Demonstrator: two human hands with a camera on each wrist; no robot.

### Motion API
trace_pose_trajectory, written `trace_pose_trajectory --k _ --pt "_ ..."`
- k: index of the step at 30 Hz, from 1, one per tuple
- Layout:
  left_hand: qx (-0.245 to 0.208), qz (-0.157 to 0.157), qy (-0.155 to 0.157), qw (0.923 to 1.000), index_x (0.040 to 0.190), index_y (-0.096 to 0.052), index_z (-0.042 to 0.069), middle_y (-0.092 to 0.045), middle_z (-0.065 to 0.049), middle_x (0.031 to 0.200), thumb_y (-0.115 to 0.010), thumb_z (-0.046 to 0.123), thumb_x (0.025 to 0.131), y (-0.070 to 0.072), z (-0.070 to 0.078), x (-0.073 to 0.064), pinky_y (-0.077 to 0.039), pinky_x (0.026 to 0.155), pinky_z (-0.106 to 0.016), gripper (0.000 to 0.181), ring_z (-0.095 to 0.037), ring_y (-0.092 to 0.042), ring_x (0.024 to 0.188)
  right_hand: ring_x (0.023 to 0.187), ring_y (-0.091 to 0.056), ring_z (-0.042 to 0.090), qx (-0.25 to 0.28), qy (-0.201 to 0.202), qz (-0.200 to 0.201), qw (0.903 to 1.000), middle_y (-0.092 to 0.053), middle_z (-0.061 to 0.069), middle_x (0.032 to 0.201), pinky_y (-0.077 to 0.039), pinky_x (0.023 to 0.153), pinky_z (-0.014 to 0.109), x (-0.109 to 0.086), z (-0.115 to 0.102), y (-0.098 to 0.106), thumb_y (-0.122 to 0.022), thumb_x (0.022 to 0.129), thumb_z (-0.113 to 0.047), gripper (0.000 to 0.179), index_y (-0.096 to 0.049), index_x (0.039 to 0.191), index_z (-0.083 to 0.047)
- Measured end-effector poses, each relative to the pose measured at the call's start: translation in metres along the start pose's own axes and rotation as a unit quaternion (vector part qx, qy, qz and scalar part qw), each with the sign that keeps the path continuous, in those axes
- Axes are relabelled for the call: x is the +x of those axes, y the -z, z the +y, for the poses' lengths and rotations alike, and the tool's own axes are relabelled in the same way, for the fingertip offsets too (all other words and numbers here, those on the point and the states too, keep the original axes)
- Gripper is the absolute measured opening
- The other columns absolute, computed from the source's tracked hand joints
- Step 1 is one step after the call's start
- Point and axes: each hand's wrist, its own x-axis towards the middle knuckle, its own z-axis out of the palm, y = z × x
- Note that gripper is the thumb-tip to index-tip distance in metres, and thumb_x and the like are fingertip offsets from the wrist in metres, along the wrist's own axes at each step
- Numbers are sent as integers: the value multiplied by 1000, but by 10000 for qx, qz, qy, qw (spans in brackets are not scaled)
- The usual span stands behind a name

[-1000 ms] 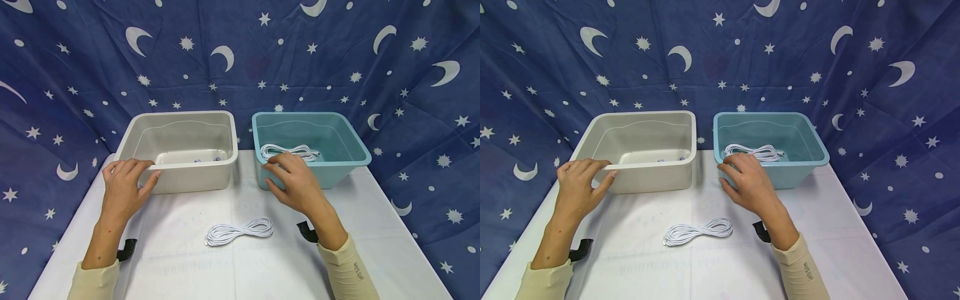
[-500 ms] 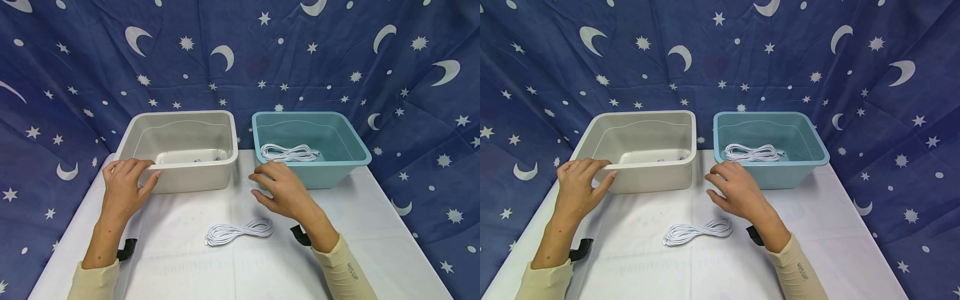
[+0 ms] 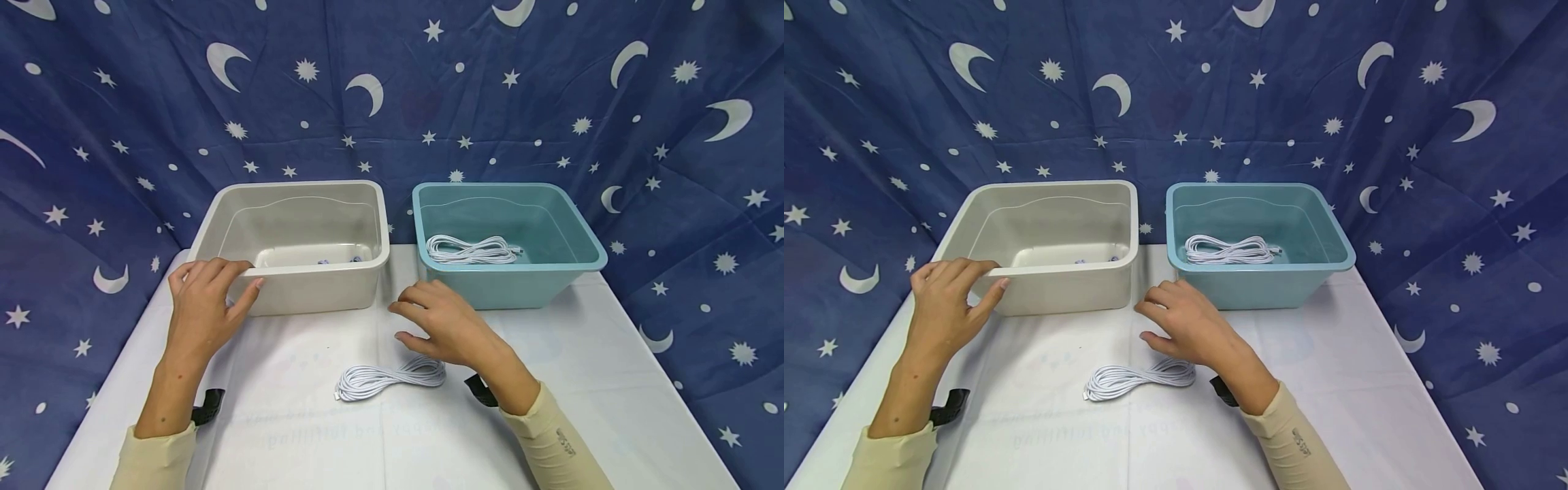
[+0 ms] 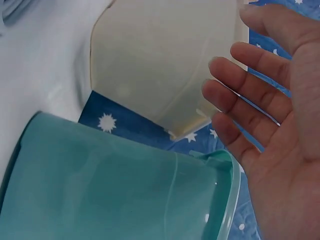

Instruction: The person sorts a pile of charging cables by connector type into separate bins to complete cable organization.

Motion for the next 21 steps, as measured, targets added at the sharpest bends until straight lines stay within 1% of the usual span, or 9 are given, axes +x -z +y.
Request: trace_pose_trajectory --k 5,10,17,21 --pt "9 -10 1 10000 109 -72 9 -69 -9 97 -74 32 88 0 0 0 -27 101 -56 31 -31 -60 95 95 -55 14 21 44 -249 9997 -62 -5 105 -46 81 30 1 -2 -6 -73 89 -36 37 -68 120 -17" --pt "11 -17 3 10000 109 -72 9 -69 -9 97 -74 33 88 0 0 0 -27 101 -56 31 -31 -60 95 95 -57 14 57 132 -568 9983 -62 -5 105 -47 84 31 2 -5 -13 -73 88 -36 38 -67 121 -18" --pt "-3 -24 3 10000 108 -72 10 -69 -9 97 -74 32 89 0 0 0 -27 101 -56 30 -31 -60 95 90 -57 13 132 286 -735 9968 -62 -7 99 -47 84 30 3 -10 -25 -75 86 -36 38 -68 119 -18" --pt "-3 -34 6 10000 108 -71 10 -69 -8 97 -74 32 89 0 0 -1 -27 101 -56 29 -31 -60 96 89 -58 12 93 354 -911 9952 -63 -8 100 -47 84 30 3 -13 -31 -74 87 -38 39 -68 120 -18"
